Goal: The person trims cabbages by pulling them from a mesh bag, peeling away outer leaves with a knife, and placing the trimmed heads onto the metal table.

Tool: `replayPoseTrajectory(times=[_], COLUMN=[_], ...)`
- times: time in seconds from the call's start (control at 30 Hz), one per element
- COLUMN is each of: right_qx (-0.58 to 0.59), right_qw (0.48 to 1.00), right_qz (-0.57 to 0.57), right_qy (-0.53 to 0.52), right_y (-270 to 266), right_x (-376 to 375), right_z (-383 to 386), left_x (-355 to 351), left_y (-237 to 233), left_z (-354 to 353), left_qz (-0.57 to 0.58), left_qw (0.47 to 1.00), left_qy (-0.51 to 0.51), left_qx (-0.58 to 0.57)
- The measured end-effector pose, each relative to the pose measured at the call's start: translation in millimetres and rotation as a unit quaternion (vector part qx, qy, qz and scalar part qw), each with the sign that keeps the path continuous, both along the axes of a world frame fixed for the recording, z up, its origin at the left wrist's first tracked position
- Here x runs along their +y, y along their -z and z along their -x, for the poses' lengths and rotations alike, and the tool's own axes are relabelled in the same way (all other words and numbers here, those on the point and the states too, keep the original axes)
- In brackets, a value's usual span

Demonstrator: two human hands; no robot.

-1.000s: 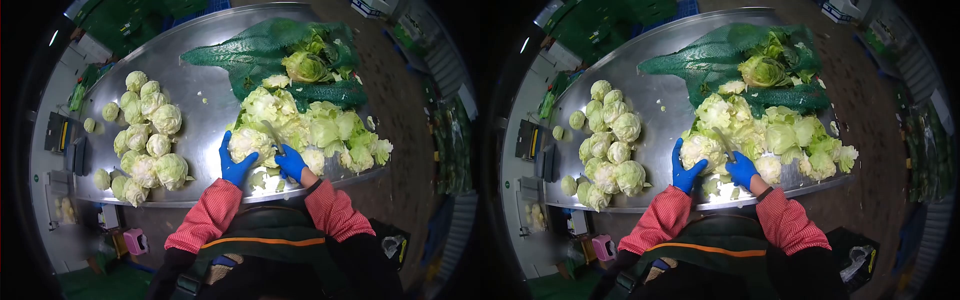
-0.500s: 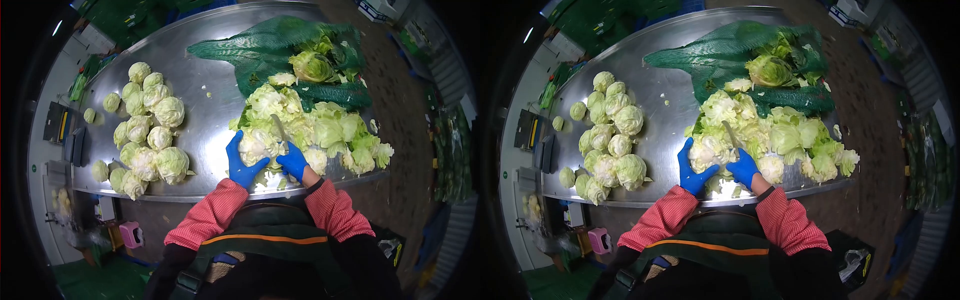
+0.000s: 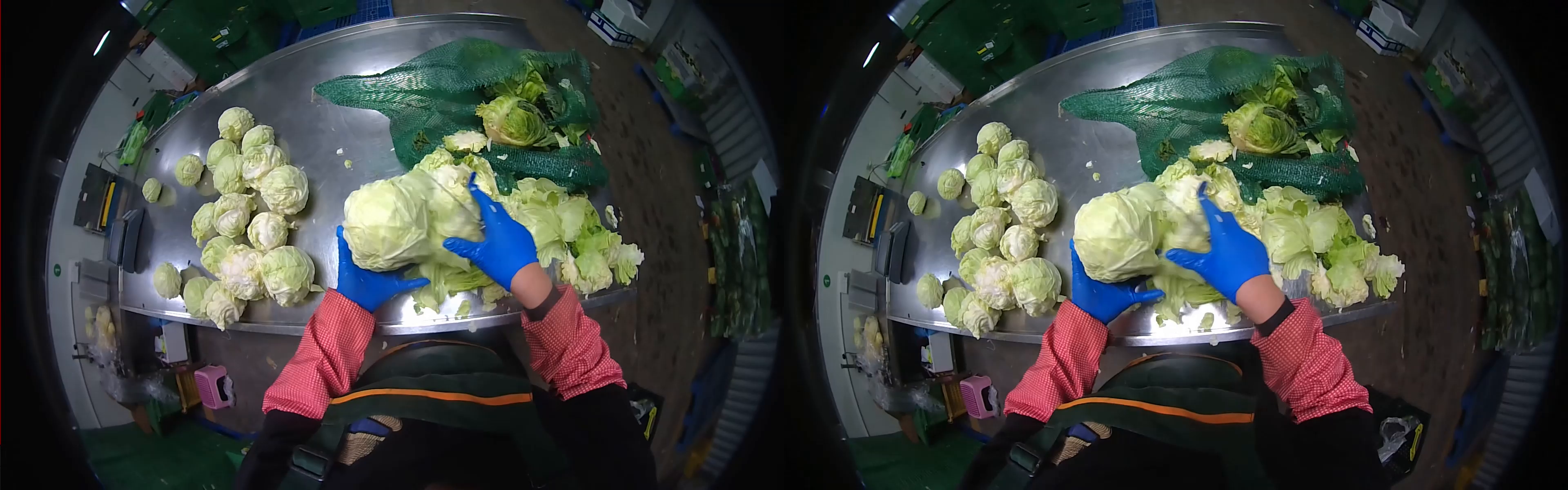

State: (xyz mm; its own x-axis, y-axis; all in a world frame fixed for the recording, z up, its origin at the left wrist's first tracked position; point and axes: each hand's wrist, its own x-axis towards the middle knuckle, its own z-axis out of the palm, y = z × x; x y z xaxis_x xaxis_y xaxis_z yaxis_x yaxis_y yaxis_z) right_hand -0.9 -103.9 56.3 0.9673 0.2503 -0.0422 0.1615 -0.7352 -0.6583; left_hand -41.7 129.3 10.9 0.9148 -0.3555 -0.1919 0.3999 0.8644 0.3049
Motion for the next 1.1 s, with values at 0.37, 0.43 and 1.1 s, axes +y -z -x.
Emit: replayPoseTrajectory(times=[0.37, 0.43, 1.1], right_qx=[0.161, 0.13, 0.283], right_qw=[0.881, 0.988, 0.914], right_qz=[-0.445, -0.073, -0.289], right_qy=[-0.006, 0.035, -0.036], right_y=[60, 26, 19], right_x=[-3, -18, 25], right_z=[-20, -31, -62], left_x=[14, 22, -4], left_y=[26, 38, 20], left_z=[-2, -7, -13], left_qz=[-0.09, -0.162, -0.033], left_qw=[0.993, 0.982, 0.999], left_qy=[-0.057, -0.095, -0.007], left_qx=[0.045, -0.013, 0.038])
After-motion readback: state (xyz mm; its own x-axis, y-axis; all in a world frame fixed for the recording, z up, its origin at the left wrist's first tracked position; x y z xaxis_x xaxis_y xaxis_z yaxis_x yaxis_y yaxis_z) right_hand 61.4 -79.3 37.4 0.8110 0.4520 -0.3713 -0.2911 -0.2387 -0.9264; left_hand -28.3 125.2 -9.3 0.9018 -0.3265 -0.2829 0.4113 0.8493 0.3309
